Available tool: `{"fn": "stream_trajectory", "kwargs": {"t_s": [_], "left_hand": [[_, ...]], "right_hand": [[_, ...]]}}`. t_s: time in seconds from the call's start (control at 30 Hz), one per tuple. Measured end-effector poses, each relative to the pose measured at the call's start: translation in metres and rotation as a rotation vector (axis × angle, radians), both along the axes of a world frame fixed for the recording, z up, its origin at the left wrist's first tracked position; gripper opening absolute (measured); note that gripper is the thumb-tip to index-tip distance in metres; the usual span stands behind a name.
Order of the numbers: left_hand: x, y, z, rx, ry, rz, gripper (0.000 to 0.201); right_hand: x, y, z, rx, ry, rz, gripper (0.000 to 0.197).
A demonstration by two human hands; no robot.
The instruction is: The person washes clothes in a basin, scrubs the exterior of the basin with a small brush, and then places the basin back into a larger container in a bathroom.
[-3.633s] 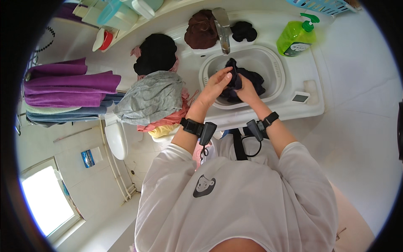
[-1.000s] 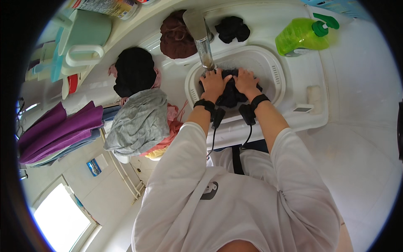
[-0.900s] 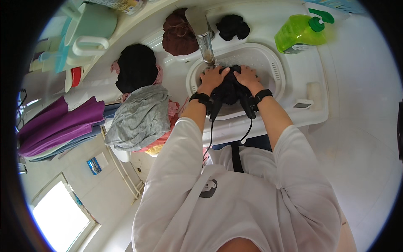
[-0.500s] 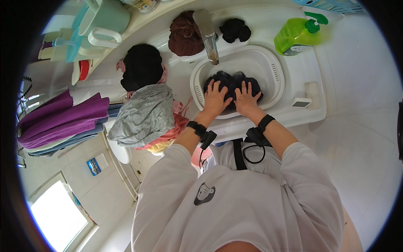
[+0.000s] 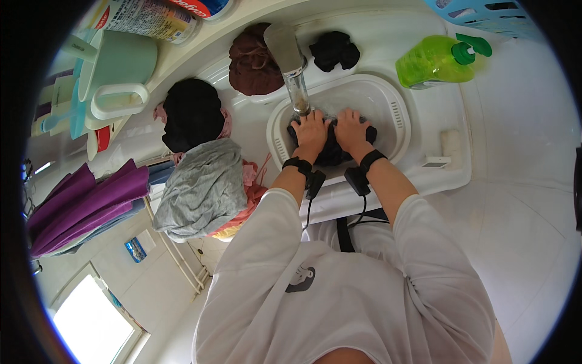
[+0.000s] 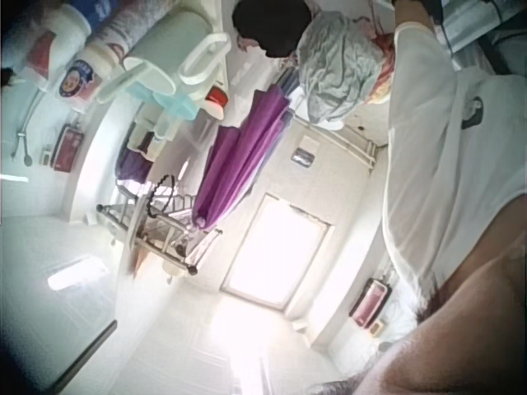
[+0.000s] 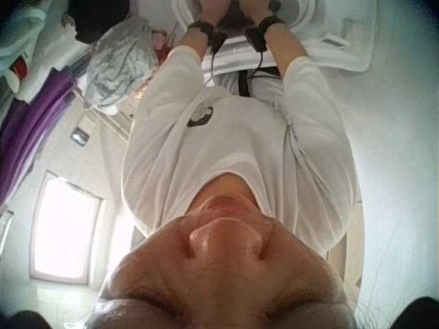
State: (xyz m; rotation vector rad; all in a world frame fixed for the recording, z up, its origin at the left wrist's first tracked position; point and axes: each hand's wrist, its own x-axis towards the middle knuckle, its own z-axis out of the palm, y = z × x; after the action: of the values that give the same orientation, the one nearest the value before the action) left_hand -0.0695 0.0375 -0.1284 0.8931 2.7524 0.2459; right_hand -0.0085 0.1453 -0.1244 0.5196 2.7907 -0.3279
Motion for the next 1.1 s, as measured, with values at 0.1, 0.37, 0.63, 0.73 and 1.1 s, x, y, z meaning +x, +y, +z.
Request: {"fn": "stream_trajectory", "kwargs": {"t_s": [0.1, 0.37, 0.63, 0.73, 1.1], "left_hand": [[-0.01, 0.005, -0.005, -0.047, 0.035, 0.05, 0.032], [-0.028, -0.018, 0.007, 0.535, -0.356, 0.213, 0.038], [0.058, -0.063, 0.069, 0.286, 0.033, -0.175, 0.046], [0.064, -0.058, 0.046, 0.229, 0.011, -0.129, 0.045], [0.003, -0.001, 0.013, -0.061, -0.139, -0.015, 0.036]], "right_hand": [[-0.012, 0.002, -0.001, -0.064, -0.015, -0.098, 0.029], [-0.013, 0.023, 0.011, -0.607, -0.059, -0.595, 0.042], [0.063, -0.032, 0.055, -0.319, -0.045, 0.049, 0.035], [0.064, -0.039, 0.045, -0.232, -0.031, 0.102, 0.036], [0.006, -0.012, 0.005, 0.004, 0.027, 0.018, 0.023]]}}
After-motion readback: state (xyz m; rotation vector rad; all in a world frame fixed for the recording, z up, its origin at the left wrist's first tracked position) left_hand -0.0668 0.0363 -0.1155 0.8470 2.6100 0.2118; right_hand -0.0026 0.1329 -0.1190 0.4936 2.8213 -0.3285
